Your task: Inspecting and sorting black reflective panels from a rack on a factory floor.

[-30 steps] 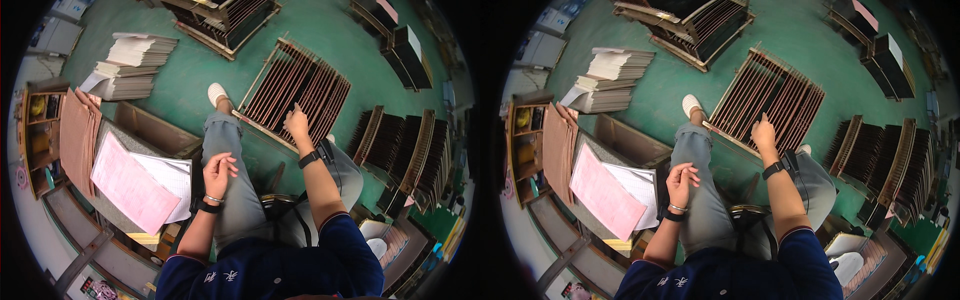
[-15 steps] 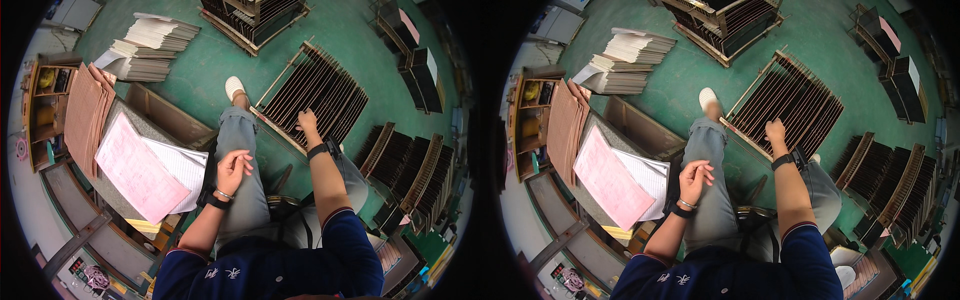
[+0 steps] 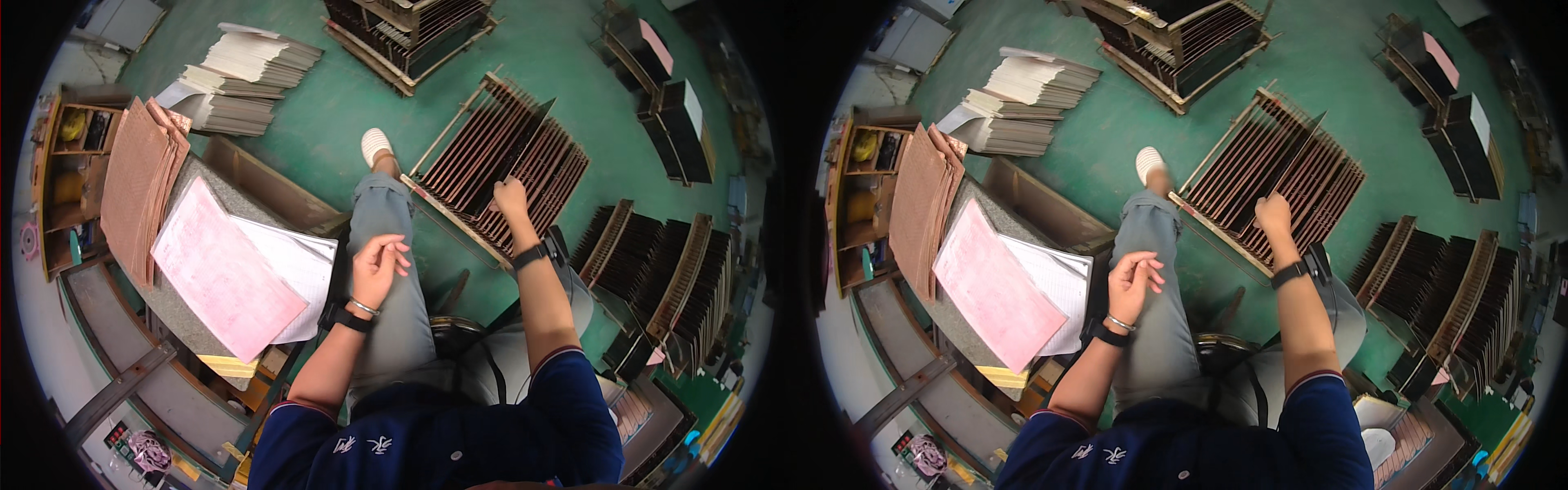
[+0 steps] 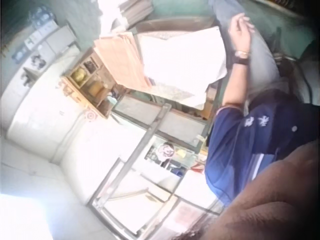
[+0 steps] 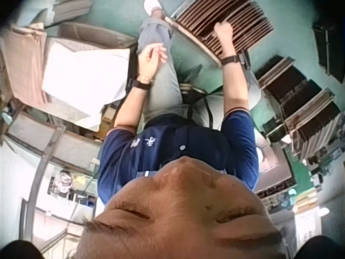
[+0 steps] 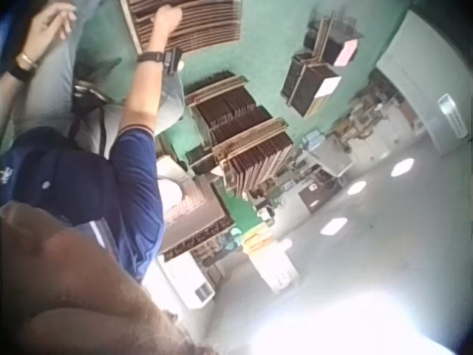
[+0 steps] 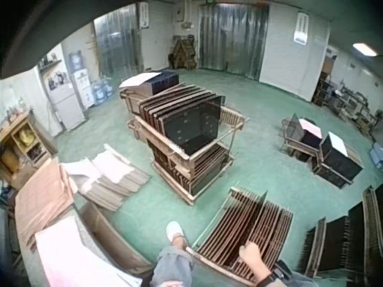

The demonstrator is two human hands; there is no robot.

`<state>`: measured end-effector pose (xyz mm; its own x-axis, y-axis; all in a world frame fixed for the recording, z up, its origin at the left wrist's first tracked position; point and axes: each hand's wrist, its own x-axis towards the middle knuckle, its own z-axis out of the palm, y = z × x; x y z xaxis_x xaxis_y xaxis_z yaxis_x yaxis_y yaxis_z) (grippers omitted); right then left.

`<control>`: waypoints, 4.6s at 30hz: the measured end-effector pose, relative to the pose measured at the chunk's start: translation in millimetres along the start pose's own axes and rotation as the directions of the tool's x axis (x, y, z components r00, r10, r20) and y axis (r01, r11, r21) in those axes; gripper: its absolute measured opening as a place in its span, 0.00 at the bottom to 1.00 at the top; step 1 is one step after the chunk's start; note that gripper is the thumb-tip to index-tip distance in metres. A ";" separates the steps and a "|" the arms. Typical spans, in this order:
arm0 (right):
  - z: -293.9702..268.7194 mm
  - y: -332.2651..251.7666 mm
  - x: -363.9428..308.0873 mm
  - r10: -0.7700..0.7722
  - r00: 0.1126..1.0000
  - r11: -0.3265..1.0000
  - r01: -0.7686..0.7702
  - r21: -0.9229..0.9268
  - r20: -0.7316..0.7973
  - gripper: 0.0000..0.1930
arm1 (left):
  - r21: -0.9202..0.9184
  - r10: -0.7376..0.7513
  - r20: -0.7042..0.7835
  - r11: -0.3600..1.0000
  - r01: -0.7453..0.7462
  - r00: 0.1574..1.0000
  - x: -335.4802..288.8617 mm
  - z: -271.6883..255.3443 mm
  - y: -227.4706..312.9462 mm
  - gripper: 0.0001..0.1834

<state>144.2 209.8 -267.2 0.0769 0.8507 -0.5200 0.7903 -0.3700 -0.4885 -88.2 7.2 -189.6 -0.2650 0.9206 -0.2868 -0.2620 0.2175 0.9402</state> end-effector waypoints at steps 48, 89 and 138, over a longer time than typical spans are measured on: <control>-183.0 126.8 -322.3 -0.274 0.669 -0.039 0.710 0.703 -0.691 0.09 | -0.137 0.608 0.198 0.794 -0.592 0.769 -104.5 9.3 115.0 0.09; -142.3 96.1 -358.0 -0.480 0.851 -0.053 0.215 0.975 -0.214 0.26 | -0.514 0.147 0.348 0.856 0.057 0.926 -107.9 35.2 108.9 0.29; -148.5 114.5 -333.6 -0.335 0.926 0.151 0.233 0.961 -0.172 0.28 | -0.328 0.131 0.365 0.945 -0.005 0.922 -86.3 25.1 110.0 0.35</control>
<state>299.2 -60.9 -45.6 -0.0886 0.9763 -0.1973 -0.4467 -0.2160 -0.8682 -70.8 -40.1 -56.8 0.0596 0.9954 -0.0746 -0.5503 0.0951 0.8295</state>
